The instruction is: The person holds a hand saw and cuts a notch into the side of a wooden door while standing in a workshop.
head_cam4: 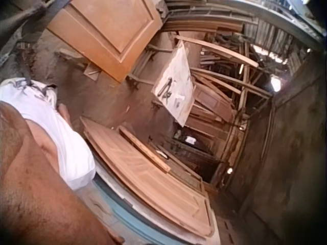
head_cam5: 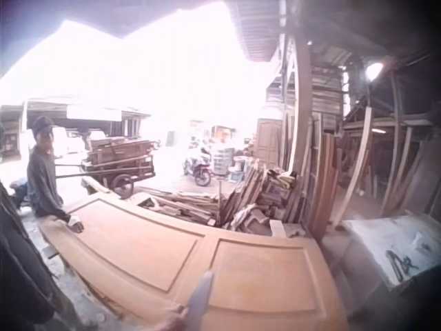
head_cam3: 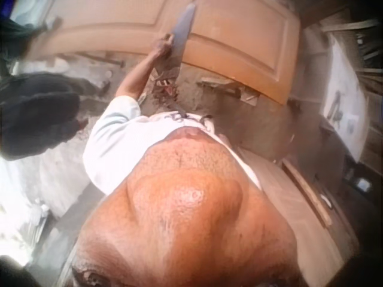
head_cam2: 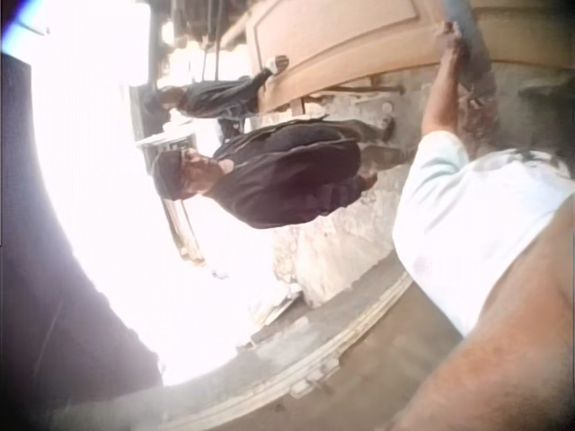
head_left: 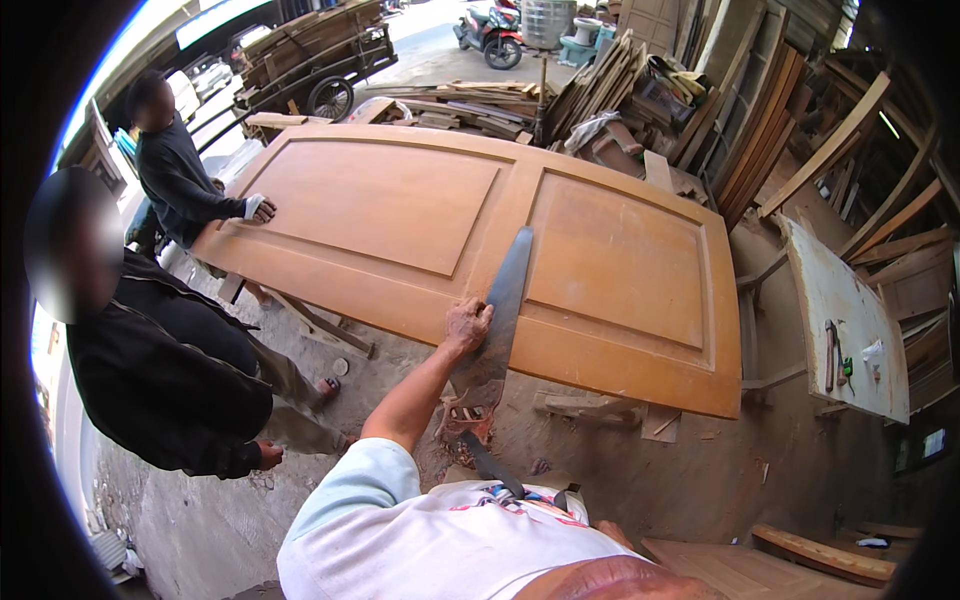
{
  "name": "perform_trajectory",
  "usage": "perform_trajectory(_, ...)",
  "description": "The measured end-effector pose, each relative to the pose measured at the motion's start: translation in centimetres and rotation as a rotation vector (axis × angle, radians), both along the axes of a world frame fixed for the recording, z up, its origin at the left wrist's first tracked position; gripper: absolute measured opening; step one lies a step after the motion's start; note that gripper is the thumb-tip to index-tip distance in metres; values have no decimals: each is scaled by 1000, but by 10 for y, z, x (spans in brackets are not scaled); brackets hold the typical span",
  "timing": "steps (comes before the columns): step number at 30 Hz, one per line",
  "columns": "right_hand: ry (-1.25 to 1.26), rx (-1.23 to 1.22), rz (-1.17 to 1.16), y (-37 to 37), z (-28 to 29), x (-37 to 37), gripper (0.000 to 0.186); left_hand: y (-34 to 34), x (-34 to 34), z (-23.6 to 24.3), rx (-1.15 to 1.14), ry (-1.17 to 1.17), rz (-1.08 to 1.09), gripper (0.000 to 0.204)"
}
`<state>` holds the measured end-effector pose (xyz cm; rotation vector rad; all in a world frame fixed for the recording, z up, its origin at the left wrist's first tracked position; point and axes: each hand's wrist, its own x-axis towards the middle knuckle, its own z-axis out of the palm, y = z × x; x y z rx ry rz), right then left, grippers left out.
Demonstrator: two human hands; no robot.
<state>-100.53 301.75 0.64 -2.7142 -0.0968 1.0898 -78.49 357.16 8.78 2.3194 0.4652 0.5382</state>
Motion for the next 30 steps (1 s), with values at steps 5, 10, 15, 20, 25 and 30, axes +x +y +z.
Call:
perform_trajectory(5, -195, 66, -179, 7, -6, -63, 26, 7, -14, -12, 29, -10, -43, 32)
perform_trajectory(10, -465, 211, -256, 38, -14, -97, 25, 7, -12, -13, 18, -3, -78, 34)
perform_trajectory(15, -581, 291, -265, 50, -16, -102, 24, 9, -13, -9, 58, 14, -77, 35)
perform_trajectory(20, -633, 360, -251, 50, -19, -105, 22, 13, -12, -23, 64, 34, -94, 37)
perform_trajectory(25, -650, 395, -245, 43, -17, -111, 21, 14, -6, -21, 116, 135, -118, 39)
perform_trajectory(30, -661, 391, -245, 36, -14, -112, 20, 19, -3, -23, 166, 86, -153, 38)
